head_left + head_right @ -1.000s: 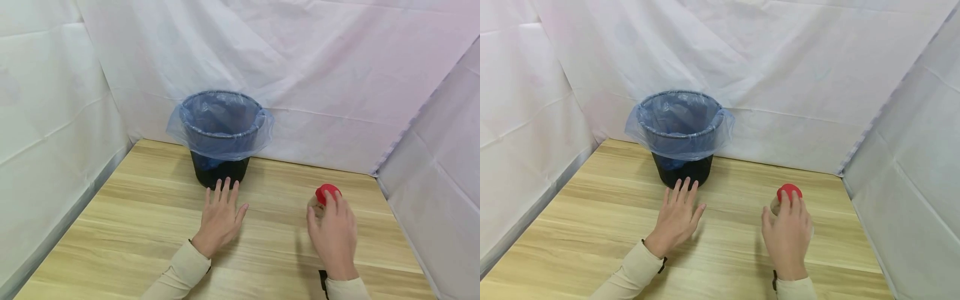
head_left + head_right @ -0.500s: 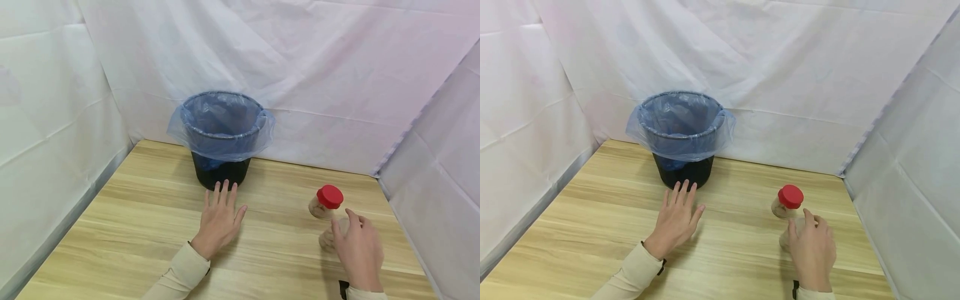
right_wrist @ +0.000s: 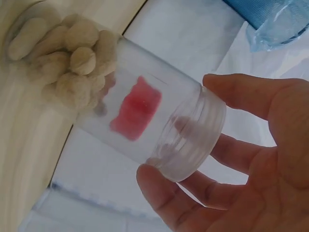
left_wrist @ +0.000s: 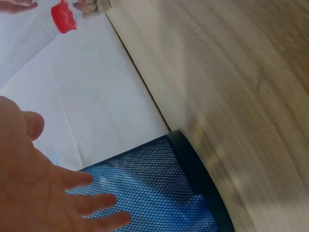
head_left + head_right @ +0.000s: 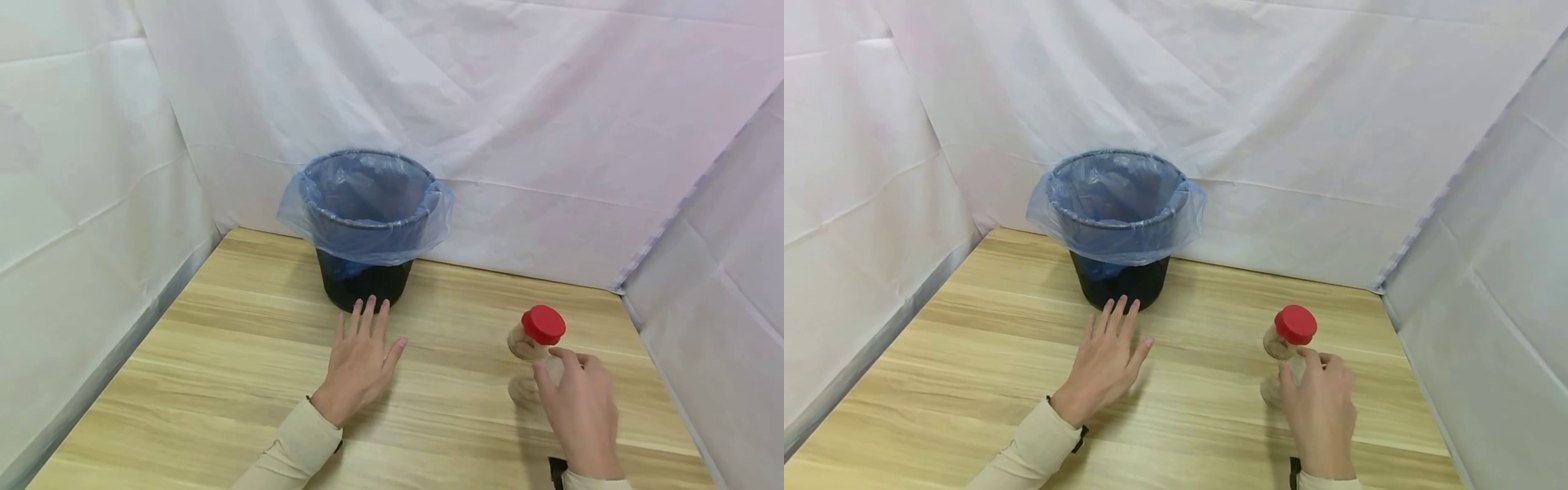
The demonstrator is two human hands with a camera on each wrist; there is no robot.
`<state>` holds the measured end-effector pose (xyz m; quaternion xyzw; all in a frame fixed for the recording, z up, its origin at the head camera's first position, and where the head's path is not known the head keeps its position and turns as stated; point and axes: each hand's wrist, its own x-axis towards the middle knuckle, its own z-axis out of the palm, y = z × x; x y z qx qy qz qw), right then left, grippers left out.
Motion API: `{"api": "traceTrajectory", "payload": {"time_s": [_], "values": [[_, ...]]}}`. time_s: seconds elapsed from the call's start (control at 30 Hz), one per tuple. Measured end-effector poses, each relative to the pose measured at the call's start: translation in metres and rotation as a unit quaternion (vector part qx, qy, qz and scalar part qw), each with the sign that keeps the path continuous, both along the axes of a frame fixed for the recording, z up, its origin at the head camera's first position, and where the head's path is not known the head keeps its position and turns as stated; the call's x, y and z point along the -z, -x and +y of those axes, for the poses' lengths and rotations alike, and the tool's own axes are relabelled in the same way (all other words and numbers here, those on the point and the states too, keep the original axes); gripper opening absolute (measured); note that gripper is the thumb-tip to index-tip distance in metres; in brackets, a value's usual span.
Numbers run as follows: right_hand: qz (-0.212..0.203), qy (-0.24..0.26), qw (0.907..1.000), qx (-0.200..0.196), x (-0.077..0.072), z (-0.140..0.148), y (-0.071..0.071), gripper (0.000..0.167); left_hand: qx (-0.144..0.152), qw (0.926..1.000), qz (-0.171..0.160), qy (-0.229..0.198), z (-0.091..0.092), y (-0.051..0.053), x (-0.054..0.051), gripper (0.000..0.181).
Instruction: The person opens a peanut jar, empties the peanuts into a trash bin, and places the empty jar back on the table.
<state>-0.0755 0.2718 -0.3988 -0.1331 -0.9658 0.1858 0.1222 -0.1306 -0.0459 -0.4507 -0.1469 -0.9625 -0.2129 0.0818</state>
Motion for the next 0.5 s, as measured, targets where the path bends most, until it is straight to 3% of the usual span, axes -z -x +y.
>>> {"api": "traceTrajectory", "payload": {"time_s": [0.1, 0.23, 0.33, 0.5], "values": [[0.034, 0.011, 0.9989, -0.031, -0.002, -0.007, 0.002, 0.039, 0.003, 1.0000, 0.005, -0.007, 0.002, 0.000, -0.002, 0.075], [0.063, 0.036, 0.9920, -0.103, -0.006, -0.016, 0.006, 0.036, 0.006, 0.9997, 0.018, -0.018, 0.005, 0.000, -0.002, 0.080], [0.076, 0.058, 0.9832, -0.155, -0.008, -0.026, 0.008, 0.034, 0.015, 0.9990, 0.031, -0.027, 0.007, -0.001, -0.002, 0.086], [0.141, 0.088, 0.9612, -0.220, -0.003, -0.050, 0.009, 0.035, 0.054, 0.9950, 0.064, -0.055, 0.012, -0.004, -0.003, 0.099]]}}
